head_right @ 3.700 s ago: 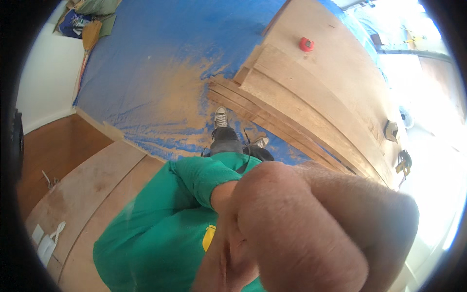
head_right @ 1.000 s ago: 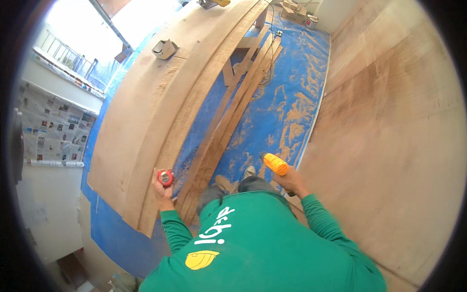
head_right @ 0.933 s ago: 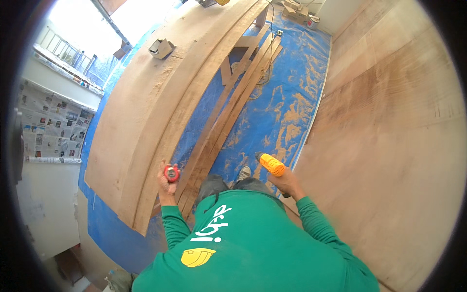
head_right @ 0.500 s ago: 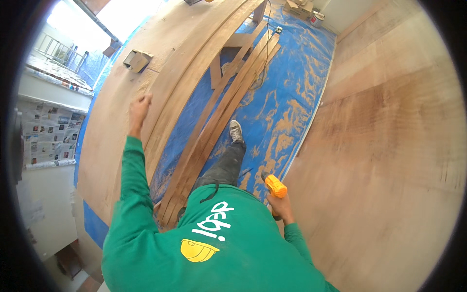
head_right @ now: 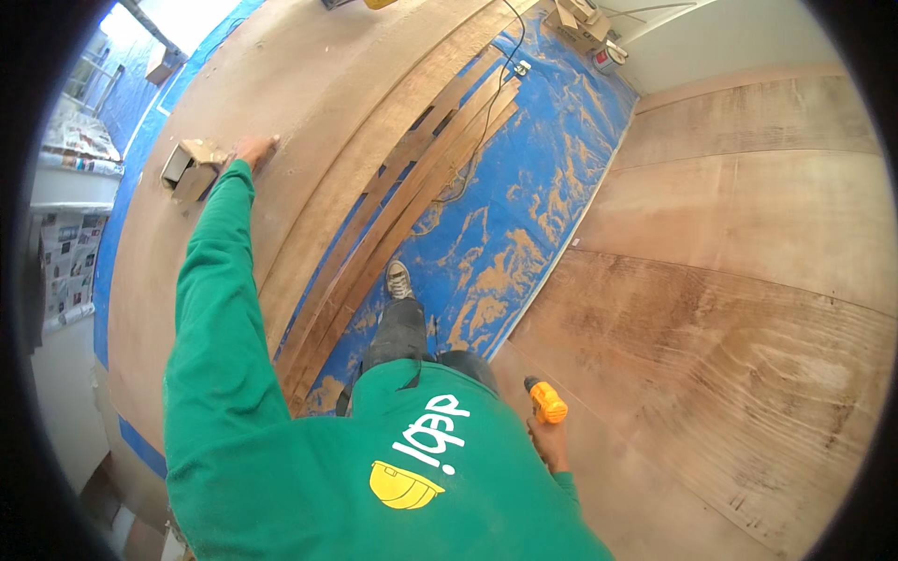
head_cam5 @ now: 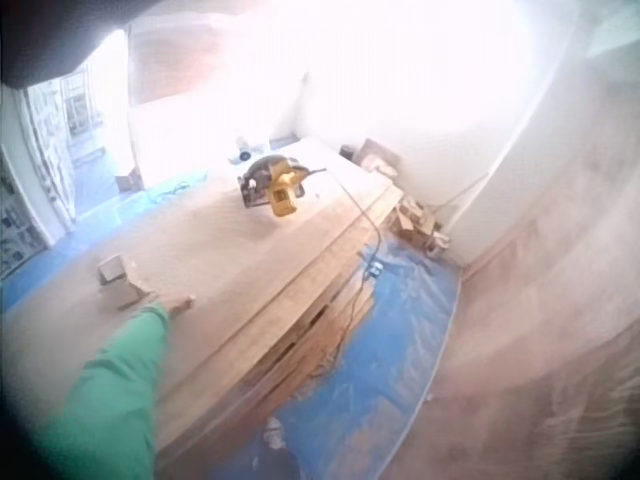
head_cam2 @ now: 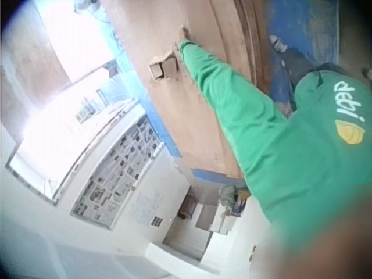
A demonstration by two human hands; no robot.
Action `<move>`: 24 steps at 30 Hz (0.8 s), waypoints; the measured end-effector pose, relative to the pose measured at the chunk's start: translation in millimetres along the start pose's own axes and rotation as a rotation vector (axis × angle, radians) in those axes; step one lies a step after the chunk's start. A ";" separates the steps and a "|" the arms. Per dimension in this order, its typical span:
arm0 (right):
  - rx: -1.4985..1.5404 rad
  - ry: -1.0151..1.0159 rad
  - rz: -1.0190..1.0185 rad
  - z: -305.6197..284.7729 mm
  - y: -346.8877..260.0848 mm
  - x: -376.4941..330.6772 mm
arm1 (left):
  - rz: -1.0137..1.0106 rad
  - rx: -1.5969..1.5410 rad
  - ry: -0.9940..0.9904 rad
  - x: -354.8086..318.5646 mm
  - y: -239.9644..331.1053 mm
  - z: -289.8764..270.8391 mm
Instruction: The person measures and marks wooden planks with a tape measure, then uses a cordless drill to drive screws into the planks to assemble a wooden structure. The person repeatedly measures, marks, and fastens multiple planks in sequence.
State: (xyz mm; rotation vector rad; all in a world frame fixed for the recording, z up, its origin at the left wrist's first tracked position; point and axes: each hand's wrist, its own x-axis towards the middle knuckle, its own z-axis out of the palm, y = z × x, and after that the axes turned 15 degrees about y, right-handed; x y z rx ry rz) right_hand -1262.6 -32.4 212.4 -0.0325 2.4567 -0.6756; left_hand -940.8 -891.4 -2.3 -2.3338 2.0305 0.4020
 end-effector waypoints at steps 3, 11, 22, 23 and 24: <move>0.170 0.031 -0.048 13.0 -34.4 27.9 | -0.022 -0.056 0.105 20.4 -4.0 14.6; 0.051 -0.013 -0.158 27.1 -106.0 113.2 | -0.086 -0.401 -0.041 -20.8 -25.5 -34.5; -0.181 -0.287 -0.453 23.8 -269.6 348.0 | -0.245 -0.321 0.463 -207.4 21.7 1.4; -0.062 -0.330 -0.543 22.7 -290.8 367.4 | -0.256 -0.336 0.486 -206.8 23.9 3.7; -0.090 -0.335 -0.550 18.4 -310.5 384.4 | -0.289 -0.336 0.485 -205.1 25.4 5.3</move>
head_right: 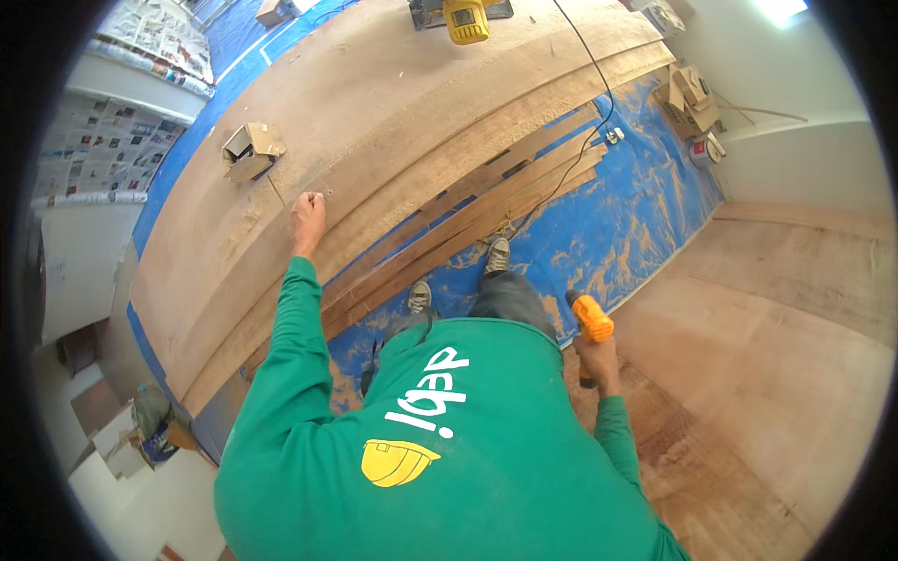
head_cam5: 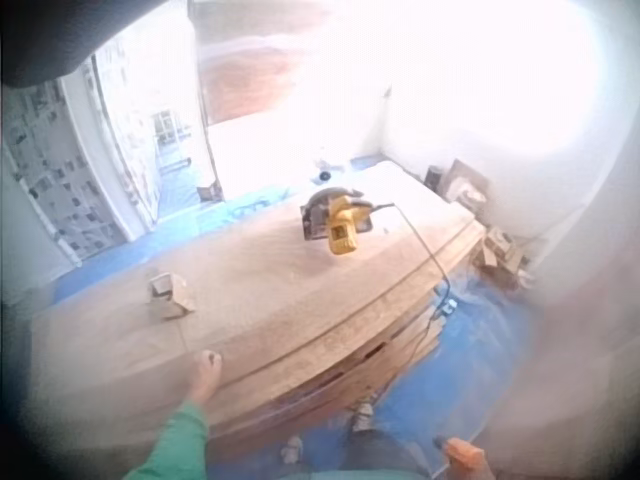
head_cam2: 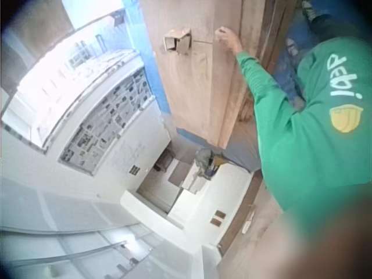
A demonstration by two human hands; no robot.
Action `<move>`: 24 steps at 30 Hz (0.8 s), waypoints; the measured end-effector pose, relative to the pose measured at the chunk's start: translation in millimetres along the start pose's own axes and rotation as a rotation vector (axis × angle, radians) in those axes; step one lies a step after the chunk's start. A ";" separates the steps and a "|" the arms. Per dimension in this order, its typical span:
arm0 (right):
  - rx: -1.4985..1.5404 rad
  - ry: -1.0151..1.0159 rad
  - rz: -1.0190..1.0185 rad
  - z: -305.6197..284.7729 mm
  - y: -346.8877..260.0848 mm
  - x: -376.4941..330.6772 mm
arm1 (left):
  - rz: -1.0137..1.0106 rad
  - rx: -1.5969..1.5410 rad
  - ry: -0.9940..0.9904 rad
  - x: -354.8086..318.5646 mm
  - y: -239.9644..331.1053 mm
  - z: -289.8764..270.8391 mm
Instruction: The person measures and marks wooden planks with a tape measure, then uses a cordless drill to drive screws into the planks to assemble a wooden structure. The person repeatedly measures, marks, and fastens multiple planks in sequence.
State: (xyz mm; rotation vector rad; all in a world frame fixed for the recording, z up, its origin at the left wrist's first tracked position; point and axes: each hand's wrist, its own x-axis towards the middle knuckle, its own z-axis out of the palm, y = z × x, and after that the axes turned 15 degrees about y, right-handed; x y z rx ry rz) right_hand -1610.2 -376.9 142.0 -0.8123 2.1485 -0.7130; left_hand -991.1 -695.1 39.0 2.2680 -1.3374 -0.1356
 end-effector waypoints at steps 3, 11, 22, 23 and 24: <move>-0.054 -0.006 -0.059 -33.0 -21.9 59.5 | -0.085 -0.125 -0.001 4.0 2.9 6.0; -0.186 -0.048 -0.089 -78.4 -34.0 132.1 | -0.119 0.001 -0.022 6.7 1.4 13.3; -0.285 -0.276 -0.088 -59.3 -44.3 127.3 | 0.006 -0.024 -0.025 -1.5 2.6 10.0; -0.292 -0.270 -0.085 -55.7 -50.6 123.0 | -0.017 -0.086 0.017 -4.8 1.7 8.2; -0.287 -0.249 -0.101 -51.7 -58.7 120.2 | -0.026 -0.152 0.091 -8.5 1.0 6.4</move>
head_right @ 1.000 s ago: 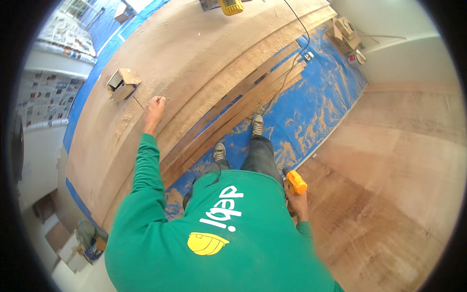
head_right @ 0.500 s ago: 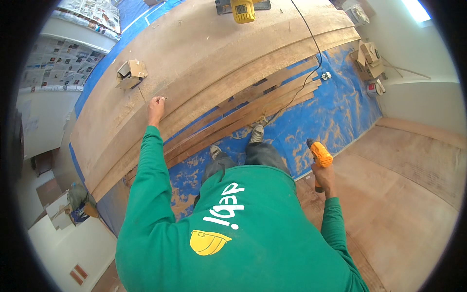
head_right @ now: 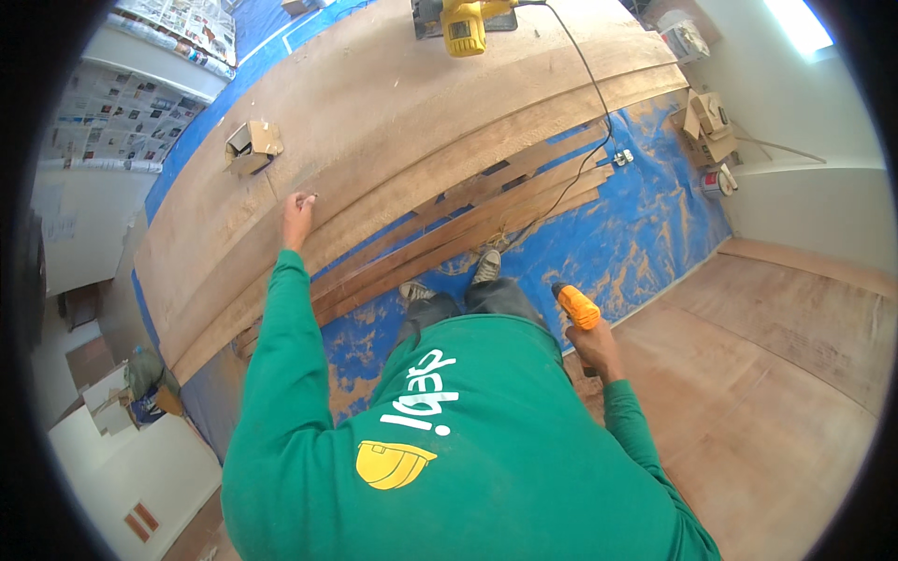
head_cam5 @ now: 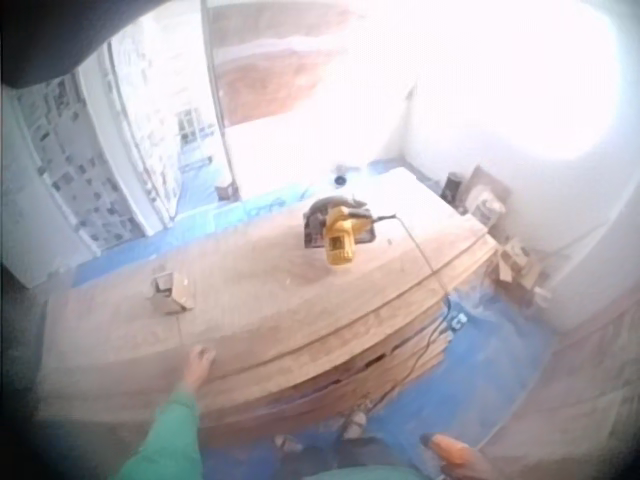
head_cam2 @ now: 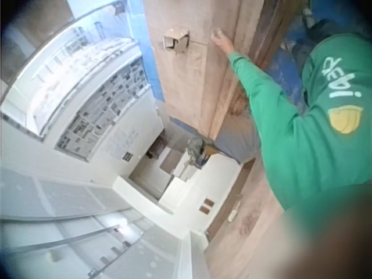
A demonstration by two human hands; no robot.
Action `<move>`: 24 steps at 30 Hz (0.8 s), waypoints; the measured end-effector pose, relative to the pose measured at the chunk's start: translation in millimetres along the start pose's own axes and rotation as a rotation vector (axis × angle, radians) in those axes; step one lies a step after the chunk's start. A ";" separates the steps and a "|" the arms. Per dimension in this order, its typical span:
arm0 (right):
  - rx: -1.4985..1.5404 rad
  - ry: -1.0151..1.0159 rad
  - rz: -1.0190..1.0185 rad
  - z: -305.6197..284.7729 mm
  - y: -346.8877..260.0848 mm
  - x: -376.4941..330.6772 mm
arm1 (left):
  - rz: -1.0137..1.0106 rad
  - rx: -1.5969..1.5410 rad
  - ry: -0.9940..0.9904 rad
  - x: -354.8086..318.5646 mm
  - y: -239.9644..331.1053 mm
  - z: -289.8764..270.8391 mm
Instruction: The person measures and marks wooden planks with a tape measure, then uses a cordless drill to drive screws into the planks to assemble a wooden structure. The person repeatedly measures, marks, and fastens multiple planks in sequence.
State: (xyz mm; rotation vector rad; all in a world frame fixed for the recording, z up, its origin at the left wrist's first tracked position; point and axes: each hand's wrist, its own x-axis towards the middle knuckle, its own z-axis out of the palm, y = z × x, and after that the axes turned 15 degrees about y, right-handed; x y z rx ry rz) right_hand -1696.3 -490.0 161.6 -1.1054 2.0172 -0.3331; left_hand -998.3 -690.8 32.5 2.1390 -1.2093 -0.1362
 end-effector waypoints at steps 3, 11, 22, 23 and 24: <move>0.052 0.046 -0.079 6.4 -34.0 -3.6 | -0.331 -0.177 0.091 -17.6 0.2 -17.4; 0.256 -0.121 -0.399 60.0 -186.9 -9.0 | -1.159 -1.372 -0.397 -163.5 103.1 -89.4; 0.407 -0.633 -0.474 208.1 -331.3 -61.5 | 0.077 -0.433 -0.380 -186.1 152.6 -199.8; 0.390 -0.675 -0.468 217.2 -334.1 -67.2 | 0.054 -0.375 -0.383 -191.5 141.8 -206.7; 0.381 -0.711 -0.459 225.5 -336.4 -72.9 | 0.013 -0.440 -0.366 -198.4 130.7 -212.4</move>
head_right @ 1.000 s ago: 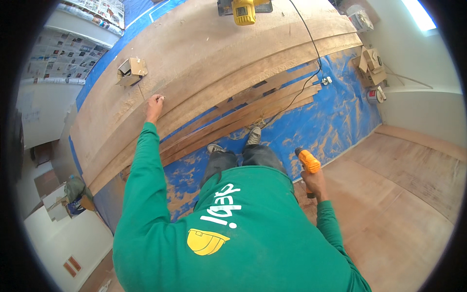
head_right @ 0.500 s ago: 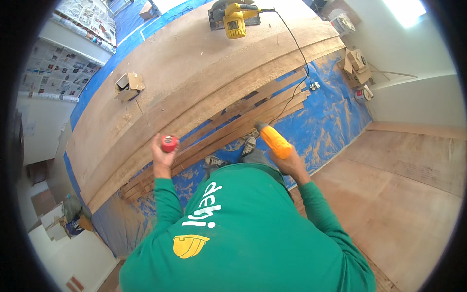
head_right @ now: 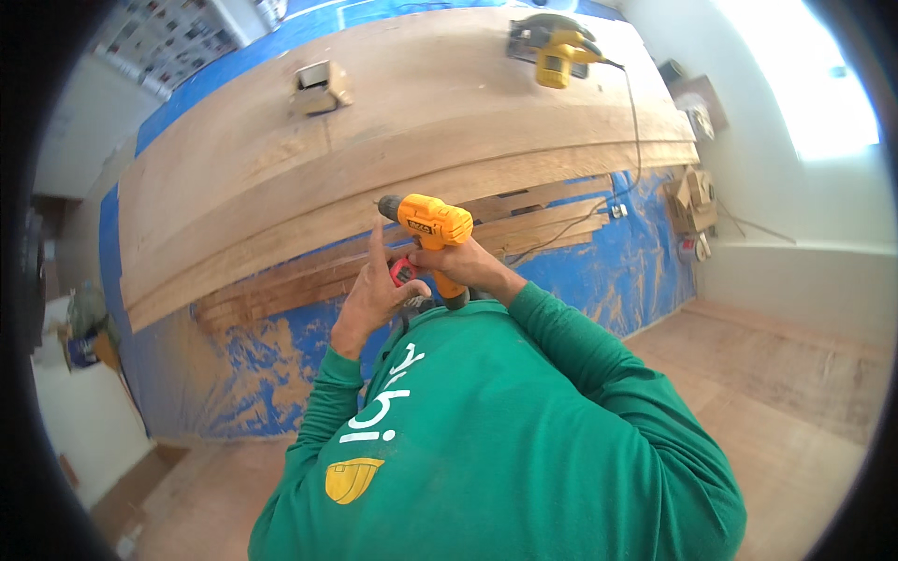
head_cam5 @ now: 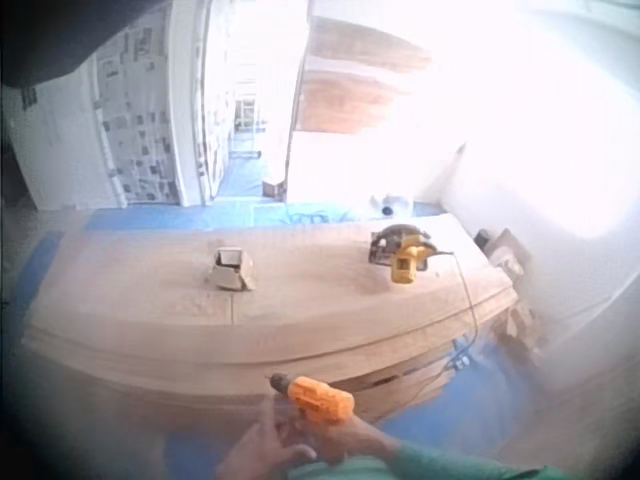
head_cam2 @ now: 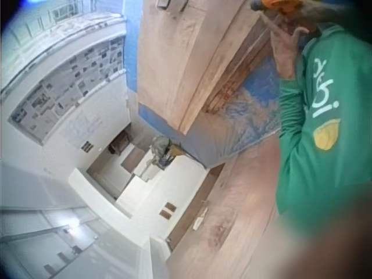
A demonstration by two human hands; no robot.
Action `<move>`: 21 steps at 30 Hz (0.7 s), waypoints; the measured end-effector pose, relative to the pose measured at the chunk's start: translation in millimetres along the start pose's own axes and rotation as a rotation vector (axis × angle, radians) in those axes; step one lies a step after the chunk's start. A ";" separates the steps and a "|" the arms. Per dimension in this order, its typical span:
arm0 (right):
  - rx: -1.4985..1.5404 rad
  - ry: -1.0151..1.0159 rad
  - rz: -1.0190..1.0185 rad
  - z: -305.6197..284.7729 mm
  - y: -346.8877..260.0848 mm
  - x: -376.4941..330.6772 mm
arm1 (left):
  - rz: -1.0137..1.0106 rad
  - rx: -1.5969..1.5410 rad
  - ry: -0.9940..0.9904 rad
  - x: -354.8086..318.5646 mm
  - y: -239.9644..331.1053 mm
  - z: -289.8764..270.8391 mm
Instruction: The person measures and marks wooden planks with a tape measure, then uses a cordless drill to drive screws into the planks to assemble a wooden structure. The person repeatedly measures, marks, and fastens multiple planks in sequence.
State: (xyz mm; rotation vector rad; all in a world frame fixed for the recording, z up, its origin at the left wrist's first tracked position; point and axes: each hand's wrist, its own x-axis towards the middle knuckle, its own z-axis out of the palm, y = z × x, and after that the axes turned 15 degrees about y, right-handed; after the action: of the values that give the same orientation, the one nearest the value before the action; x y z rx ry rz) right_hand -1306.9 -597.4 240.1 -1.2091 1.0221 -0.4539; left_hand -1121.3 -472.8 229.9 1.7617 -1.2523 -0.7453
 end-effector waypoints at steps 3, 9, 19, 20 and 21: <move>-0.006 -0.078 -0.031 22.1 2.0 3.4 | -0.161 -0.058 -0.003 -26.4 -31.8 -14.0; -0.136 0.046 0.068 16.4 -12.3 29.5 | -0.270 -0.112 0.092 -98.2 -119.5 -29.4; -0.273 -0.131 -0.023 10.2 -12.0 101.0 | -0.511 -0.127 0.113 -85.5 -123.0 26.8; -0.330 -0.093 -0.044 7.8 -5.8 104.7 | -0.534 -0.117 0.131 -78.4 -124.6 35.0; -0.378 -0.071 -0.076 3.6 0.6 107.2 | -0.561 -0.103 0.163 -72.4 -127.7 42.9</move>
State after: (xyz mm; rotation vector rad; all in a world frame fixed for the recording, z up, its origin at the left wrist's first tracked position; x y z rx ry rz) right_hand -1250.0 -677.3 196.5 -1.5942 1.0308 -0.2799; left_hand -1122.7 -396.3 97.5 2.0613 -0.5961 -0.9337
